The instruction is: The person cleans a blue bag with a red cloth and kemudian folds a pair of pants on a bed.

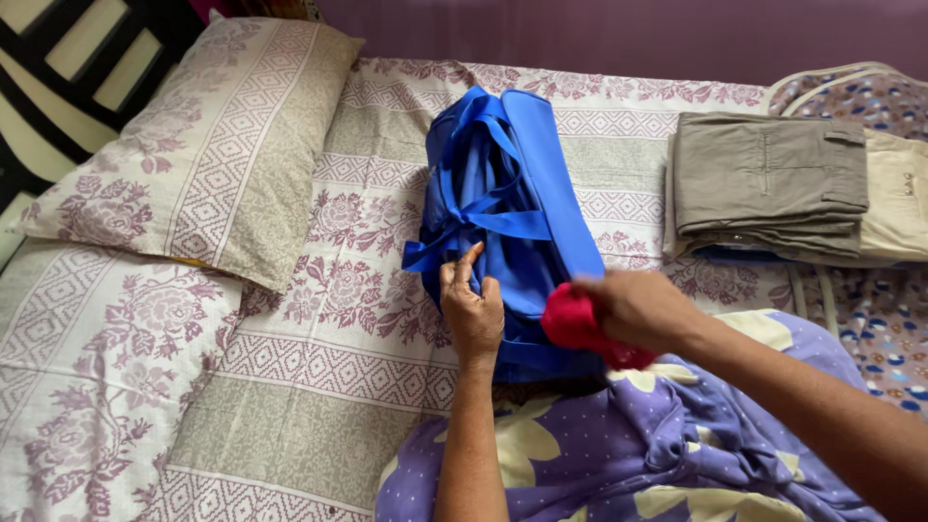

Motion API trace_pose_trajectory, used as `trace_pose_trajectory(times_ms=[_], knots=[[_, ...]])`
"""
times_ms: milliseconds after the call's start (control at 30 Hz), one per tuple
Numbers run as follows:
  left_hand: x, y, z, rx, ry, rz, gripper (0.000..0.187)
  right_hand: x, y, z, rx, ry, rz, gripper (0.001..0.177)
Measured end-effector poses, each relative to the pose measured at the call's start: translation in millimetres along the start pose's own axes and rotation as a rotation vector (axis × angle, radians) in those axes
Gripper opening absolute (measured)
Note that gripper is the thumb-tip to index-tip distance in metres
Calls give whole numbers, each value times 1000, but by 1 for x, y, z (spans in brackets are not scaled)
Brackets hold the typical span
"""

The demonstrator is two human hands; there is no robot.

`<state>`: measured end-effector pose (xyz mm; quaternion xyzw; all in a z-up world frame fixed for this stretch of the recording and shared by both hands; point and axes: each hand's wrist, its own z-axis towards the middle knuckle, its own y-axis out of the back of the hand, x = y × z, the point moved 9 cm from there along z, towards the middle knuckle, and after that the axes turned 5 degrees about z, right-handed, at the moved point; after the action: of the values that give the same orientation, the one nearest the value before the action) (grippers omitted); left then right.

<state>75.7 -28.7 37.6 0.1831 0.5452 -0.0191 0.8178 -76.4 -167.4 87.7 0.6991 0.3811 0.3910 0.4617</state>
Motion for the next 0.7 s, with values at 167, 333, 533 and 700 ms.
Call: trace_pose_trajectory(times_ms=[167,333,533,700], knots=[[-3,0,5,22,-176,36,51,88,17,35,-460,648,-101,31],[-7,-3,0,13,-214,84,55,51,7,102,-502,370,-257,38],[-11,1,2,38,-130,61,52,-129,17,114,-710,-12,1023,51],[-43,20,3,-79,-341,-52,74,-128,45,113,-675,202,1636,24]])
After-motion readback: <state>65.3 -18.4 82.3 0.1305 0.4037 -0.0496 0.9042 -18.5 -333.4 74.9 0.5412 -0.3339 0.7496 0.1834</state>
